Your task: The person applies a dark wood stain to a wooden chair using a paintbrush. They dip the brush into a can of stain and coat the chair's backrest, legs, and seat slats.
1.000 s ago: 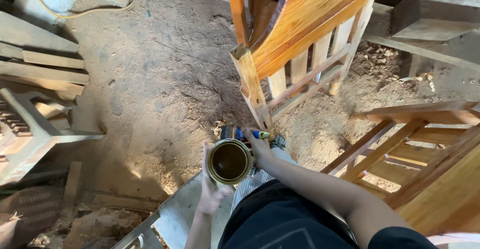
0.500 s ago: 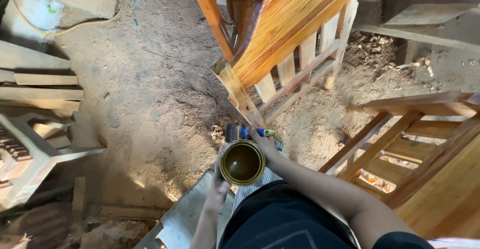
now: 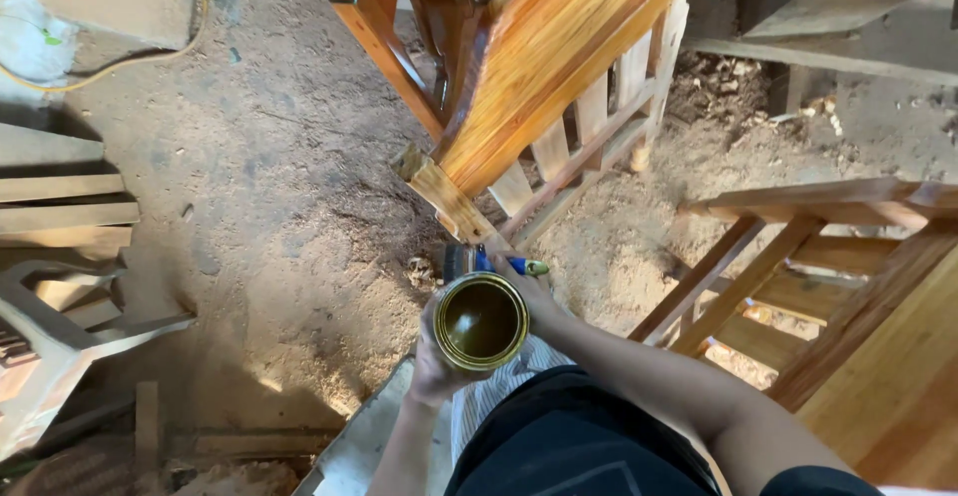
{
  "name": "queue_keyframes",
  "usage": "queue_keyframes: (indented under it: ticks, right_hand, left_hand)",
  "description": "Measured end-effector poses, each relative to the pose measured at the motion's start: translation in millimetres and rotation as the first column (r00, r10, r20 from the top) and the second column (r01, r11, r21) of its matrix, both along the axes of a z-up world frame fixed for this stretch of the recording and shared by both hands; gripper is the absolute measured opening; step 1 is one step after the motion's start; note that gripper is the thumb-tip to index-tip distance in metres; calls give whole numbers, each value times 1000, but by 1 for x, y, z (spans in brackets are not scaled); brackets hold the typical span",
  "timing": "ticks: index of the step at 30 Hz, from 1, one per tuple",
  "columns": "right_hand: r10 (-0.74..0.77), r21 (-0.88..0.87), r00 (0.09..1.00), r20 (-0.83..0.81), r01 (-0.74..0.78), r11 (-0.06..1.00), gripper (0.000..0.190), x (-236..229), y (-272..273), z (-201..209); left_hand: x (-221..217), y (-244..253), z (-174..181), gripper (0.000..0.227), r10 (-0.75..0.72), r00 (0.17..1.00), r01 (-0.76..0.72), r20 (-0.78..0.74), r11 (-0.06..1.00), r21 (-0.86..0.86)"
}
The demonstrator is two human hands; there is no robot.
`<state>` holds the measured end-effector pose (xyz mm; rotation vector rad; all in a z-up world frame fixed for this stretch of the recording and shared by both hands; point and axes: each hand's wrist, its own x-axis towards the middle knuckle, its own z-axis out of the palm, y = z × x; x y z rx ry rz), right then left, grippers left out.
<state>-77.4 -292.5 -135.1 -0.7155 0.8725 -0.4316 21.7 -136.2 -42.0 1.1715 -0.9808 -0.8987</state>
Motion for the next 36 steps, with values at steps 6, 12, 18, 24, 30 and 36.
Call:
queue_keyframes:
  ticks: [6, 12, 18, 24, 30, 36]
  right_hand:
    - [78, -259, 982, -169, -121, 958, 26, -17, -38, 51]
    - [-193, -470, 973, -129, 111, 875, 20, -77, -55, 159]
    - [-69, -633, 997, -28, 36, 773, 18, -70, -17, 224]
    - [38, -874, 927, -374, -366, 320, 12, -8, 6, 246]
    - [45, -805, 821, -569, -568, 171, 15, 19, 18, 235]
    - [41, -788, 801, -598, -596, 156, 16, 27, 21, 226]
  left_hand:
    - [29, -19, 14, 125, 83, 938, -42, 338, 991, -126]
    - [74, -19, 8, 126, 183, 634, -150, 751, 982, -112]
    - [103, -18, 14, 118, 141, 570, -88, 809, 990, -111]
    - [121, -15, 8, 118, 102, 545, -36, 832, 995, -98]
    - [131, -16, 18, 122, 121, 514, 19, 849, 988, -152]
    - [140, -13, 13, 119, 130, 510, 28, 850, 985, -168]
